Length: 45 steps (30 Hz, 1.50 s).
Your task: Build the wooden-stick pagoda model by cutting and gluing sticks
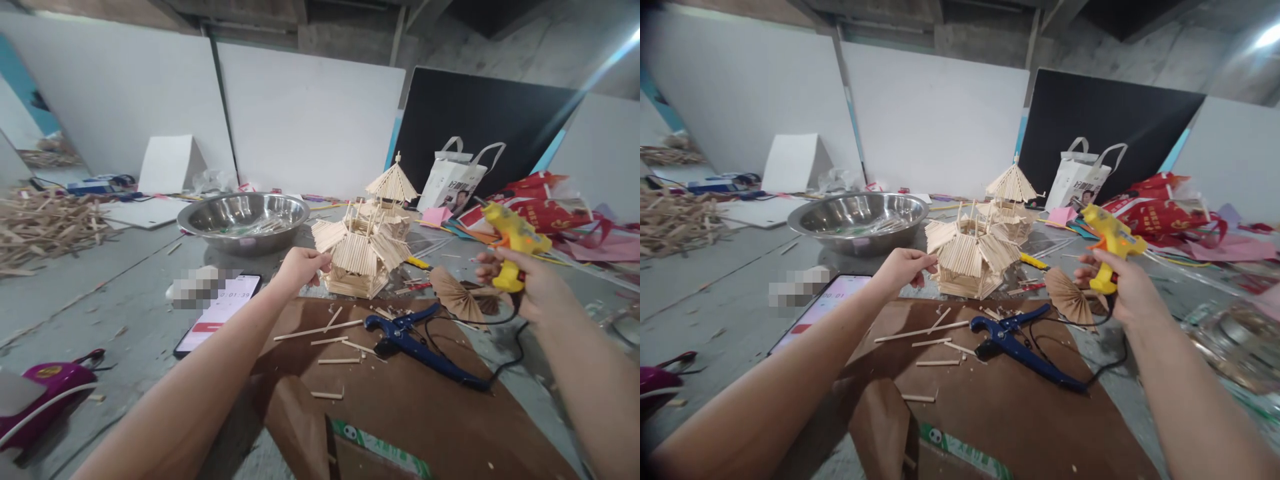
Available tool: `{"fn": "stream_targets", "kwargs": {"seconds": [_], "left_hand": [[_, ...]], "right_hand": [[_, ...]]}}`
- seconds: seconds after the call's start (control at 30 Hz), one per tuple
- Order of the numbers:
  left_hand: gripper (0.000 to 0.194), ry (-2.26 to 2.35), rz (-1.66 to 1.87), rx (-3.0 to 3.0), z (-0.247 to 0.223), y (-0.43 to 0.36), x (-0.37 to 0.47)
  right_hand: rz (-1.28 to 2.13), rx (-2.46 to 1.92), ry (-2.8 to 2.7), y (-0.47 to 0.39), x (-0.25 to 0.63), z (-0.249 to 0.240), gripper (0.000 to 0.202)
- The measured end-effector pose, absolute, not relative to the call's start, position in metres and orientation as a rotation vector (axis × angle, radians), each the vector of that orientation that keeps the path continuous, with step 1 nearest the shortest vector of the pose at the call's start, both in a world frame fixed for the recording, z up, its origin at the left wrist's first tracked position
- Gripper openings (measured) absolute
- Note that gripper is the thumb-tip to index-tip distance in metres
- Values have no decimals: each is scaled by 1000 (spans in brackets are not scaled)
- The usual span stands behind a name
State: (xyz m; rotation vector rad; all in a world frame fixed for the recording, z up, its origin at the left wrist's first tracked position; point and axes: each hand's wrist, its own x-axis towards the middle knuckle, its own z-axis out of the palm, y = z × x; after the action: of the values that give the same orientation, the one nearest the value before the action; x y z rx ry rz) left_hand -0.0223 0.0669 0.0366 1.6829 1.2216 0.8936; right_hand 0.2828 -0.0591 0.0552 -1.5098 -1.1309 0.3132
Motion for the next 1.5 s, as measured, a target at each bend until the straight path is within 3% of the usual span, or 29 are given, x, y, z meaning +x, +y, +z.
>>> {"fn": "stream_targets", "kwargs": {"seconds": [0.1,0.37,0.67,0.93,1.1,1.37,1.5], "left_hand": [[24,1232,889,1718,38,66,-25],[28,1308,848,1807,39,64,-27],[31,1307,916,1918,36,64,-30],[29,1341,921,2009,41,59,-29],[30,1370,918,2050,43,58,-28],[32,1387,919,2081,40,60,-29],[32,1385,916,2105,40,60,-29]], "right_hand": [[639,-1287,-1001,-54,263,70,13],[784,-1030,-1348,-37,209,77,22],[622,-1393,-1670,-16,186,65,28],[173,-1560,-1988,-20,168,57,35],[183,-1596,-2041,-19,168,56,42],[192,-1571,-2043,-18,165,53,31],[177,-1572,-2069,-18,166,53,41]]}}
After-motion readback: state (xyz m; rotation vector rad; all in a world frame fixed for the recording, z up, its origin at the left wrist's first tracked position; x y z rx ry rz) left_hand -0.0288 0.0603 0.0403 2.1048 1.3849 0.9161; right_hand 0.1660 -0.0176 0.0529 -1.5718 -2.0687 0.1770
